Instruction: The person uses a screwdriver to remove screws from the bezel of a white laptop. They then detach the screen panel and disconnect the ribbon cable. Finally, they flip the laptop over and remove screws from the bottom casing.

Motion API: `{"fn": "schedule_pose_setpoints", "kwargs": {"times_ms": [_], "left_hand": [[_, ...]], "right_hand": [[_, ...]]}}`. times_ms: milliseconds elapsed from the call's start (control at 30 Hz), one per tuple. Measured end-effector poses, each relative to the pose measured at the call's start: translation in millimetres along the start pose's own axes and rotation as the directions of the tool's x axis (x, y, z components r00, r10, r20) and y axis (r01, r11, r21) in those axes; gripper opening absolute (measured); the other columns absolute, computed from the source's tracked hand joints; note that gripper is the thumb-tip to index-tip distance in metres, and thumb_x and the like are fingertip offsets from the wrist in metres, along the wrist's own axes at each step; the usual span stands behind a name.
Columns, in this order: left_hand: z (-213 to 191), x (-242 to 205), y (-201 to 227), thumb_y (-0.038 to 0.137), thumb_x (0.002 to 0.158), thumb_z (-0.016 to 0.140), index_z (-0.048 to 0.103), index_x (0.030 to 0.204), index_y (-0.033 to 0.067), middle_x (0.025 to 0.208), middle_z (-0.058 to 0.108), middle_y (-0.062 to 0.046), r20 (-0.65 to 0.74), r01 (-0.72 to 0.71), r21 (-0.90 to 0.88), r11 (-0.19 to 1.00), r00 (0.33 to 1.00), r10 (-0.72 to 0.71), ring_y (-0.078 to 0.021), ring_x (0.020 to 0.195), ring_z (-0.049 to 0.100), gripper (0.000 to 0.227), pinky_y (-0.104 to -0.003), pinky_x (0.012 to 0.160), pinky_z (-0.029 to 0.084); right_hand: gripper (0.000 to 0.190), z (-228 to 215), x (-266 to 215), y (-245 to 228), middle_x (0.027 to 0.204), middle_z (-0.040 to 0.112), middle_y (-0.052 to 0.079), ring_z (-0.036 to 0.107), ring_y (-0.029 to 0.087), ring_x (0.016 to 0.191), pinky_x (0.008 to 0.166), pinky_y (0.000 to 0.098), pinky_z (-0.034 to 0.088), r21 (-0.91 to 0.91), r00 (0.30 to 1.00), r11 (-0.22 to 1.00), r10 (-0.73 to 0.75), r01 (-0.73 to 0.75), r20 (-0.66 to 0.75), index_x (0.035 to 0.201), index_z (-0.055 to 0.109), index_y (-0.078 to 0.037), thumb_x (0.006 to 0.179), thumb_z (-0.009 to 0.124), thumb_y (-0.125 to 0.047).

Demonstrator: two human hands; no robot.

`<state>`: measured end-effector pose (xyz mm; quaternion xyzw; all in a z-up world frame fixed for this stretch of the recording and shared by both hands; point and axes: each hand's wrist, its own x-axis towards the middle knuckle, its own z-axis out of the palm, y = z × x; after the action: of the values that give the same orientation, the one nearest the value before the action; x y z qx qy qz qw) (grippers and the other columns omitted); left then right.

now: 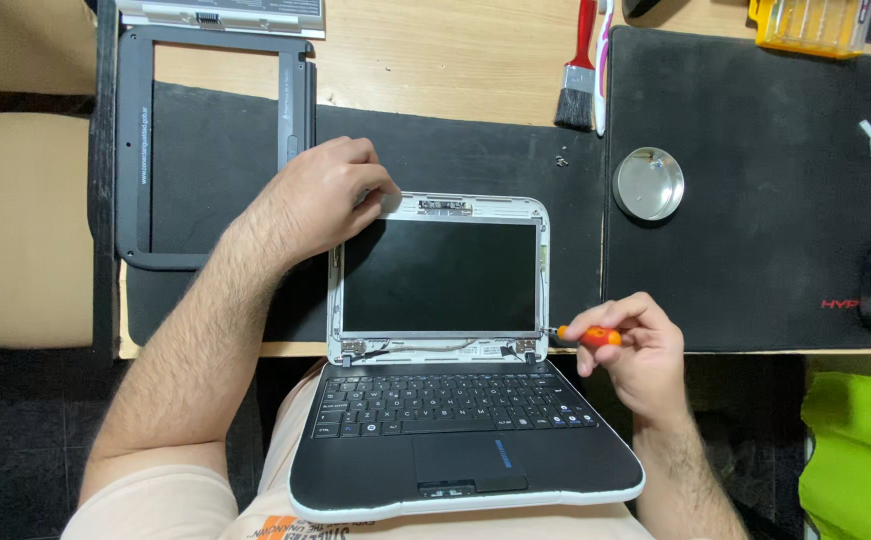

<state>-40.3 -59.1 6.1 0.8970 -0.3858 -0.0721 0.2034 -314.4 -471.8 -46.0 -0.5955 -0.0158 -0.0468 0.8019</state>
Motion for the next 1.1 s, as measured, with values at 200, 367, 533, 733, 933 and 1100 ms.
{"fn": "schedule_pose_setpoints", "kwargs": {"times_ms": [200, 367, 533, 733, 933, 1100], "left_hand": [[-1.6, -1.0, 1.2, 0.012, 0.108, 0.085, 0.092, 0.116, 0.015, 0.107, 0.078, -0.006, 0.01, 0.008, 0.003, 1.0, 1.0, -0.008, -0.026, 0.107, 0.082, 0.011, -0.043, 0.097, 0.07], [-2.6, -0.1, 1.9, 0.012, 0.108, 0.086, 0.092, 0.116, 0.0141, 0.107, 0.079, -0.006, 0.011, 0.007, 0.001, 1.0, 1.0, -0.007, -0.0264, 0.107, 0.083, 0.011, -0.042, 0.097, 0.07], [-0.5, 0.5, 0.7, 0.012, 0.108, 0.085, 0.092, 0.117, 0.014, 0.107, 0.077, -0.006, 0.002, -0.001, -0.002, 1.0, 1.0, 0.001, -0.0265, 0.107, 0.082, 0.011, -0.043, 0.096, 0.071], [-2.1, -0.6, 1.0, 0.012, 0.108, 0.085, 0.092, 0.117, 0.0132, 0.106, 0.078, -0.007, 0.01, 0.003, 0.0, 1.0, 1.0, -0.003, -0.0271, 0.106, 0.082, 0.011, -0.043, 0.097, 0.071], [2.5, -0.1, -3.4, 0.013, 0.107, 0.086, 0.092, 0.115, 0.0148, 0.105, 0.077, -0.005, -0.01, -0.027, 0.011, 1.0, 1.0, 0.027, -0.0255, 0.106, 0.082, 0.01, -0.042, 0.097, 0.07], [11.4, -1.2, -10.7, 0.014, 0.101, 0.09, 0.089, 0.113, 0.0145, 0.106, 0.077, -0.009, -0.048, -0.093, 0.033, 0.995, 0.994, 0.095, -0.0333, 0.106, 0.082, 0.011, -0.049, 0.096, 0.07]], "right_hand": [[0.049, 13.9, 1.0, -7.0, 0.109, 0.071, 0.038, 0.08, 0.029, 0.06, 0.054, 0.0348, 0.065, -0.006, 0.998, 0.999, 0.038, -0.038, -0.054, 0.129, 0.074, 0.017, 0.125, 0.066, -0.031], [0.055, 6.1, -1.8, 1.8, 0.108, 0.076, 0.038, 0.074, 0.024, 0.068, 0.059, 0.0277, 0.062, 0.02, 0.997, 0.999, 0.042, -0.041, -0.065, 0.127, 0.064, 0.006, 0.11, 0.087, -0.042], [0.048, 23.5, 2.4, -12.0, 0.108, 0.073, 0.038, 0.07, 0.02, 0.054, 0.051, 0.0278, 0.054, -0.032, 0.999, 0.999, 0.022, -0.023, -0.025, 0.124, 0.077, 0.013, 0.127, 0.061, -0.032], [0.054, 17.1, 1.7, -8.8, 0.092, 0.079, 0.036, 0.061, 0.016, 0.063, 0.059, 0.0245, 0.048, -0.083, 0.999, 0.996, 0.019, -0.021, -0.033, 0.122, 0.062, 0.005, 0.103, 0.093, -0.035], [0.045, 22.3, 2.4, -4.3, 0.102, 0.077, 0.037, 0.064, 0.019, 0.059, 0.057, 0.0282, 0.055, -0.137, 0.991, 0.987, 0.062, -0.079, -0.121, 0.136, 0.077, 0.014, 0.127, 0.059, -0.026], [0.051, 17.7, 2.4, -1.6, 0.092, 0.077, 0.032, 0.057, 0.013, 0.063, 0.061, 0.0224, 0.048, -0.114, 0.987, 0.991, 0.058, -0.076, -0.148, 0.138, 0.067, 0.011, 0.116, 0.081, -0.033]]}}
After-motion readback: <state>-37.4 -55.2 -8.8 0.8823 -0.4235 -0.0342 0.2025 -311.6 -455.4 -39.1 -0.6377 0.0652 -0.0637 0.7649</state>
